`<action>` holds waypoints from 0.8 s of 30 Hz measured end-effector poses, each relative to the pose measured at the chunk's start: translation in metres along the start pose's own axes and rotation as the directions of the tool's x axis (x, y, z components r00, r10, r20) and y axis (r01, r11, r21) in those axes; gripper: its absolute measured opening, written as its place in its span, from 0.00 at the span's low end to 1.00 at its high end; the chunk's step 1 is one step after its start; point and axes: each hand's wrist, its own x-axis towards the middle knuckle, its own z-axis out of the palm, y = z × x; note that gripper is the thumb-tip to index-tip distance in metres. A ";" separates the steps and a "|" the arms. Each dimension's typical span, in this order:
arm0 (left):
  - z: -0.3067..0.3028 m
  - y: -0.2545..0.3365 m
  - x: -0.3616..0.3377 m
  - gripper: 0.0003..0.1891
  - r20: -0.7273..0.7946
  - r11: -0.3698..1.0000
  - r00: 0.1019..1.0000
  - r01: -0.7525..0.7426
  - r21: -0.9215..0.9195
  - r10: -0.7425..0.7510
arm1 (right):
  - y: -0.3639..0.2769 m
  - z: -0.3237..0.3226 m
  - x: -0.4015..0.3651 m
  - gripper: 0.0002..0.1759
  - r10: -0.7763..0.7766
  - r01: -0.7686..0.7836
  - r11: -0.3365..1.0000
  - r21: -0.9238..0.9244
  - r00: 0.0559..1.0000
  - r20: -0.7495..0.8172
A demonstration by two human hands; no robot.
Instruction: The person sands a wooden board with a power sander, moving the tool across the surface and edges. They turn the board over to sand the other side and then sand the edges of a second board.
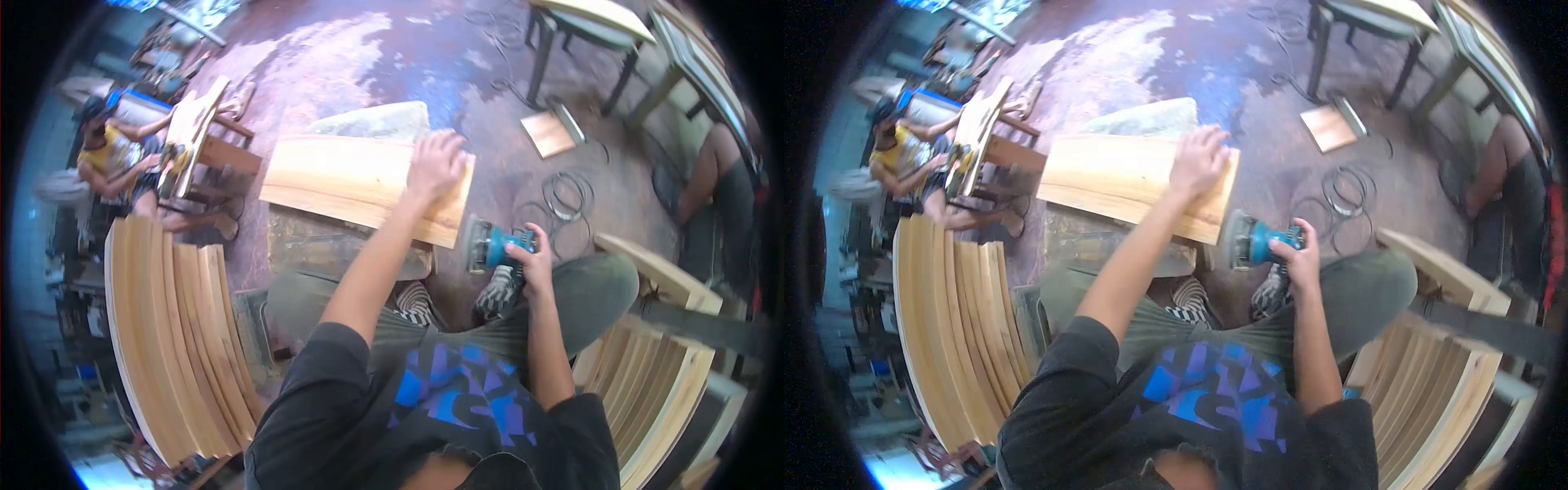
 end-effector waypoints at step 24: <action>-0.246 0.006 -0.012 0.11 -0.659 0.971 0.717 -0.108 0.215 0.226 | -0.071 -0.074 0.098 0.43 -0.413 0.363 0.882 -0.299 0.903 -0.122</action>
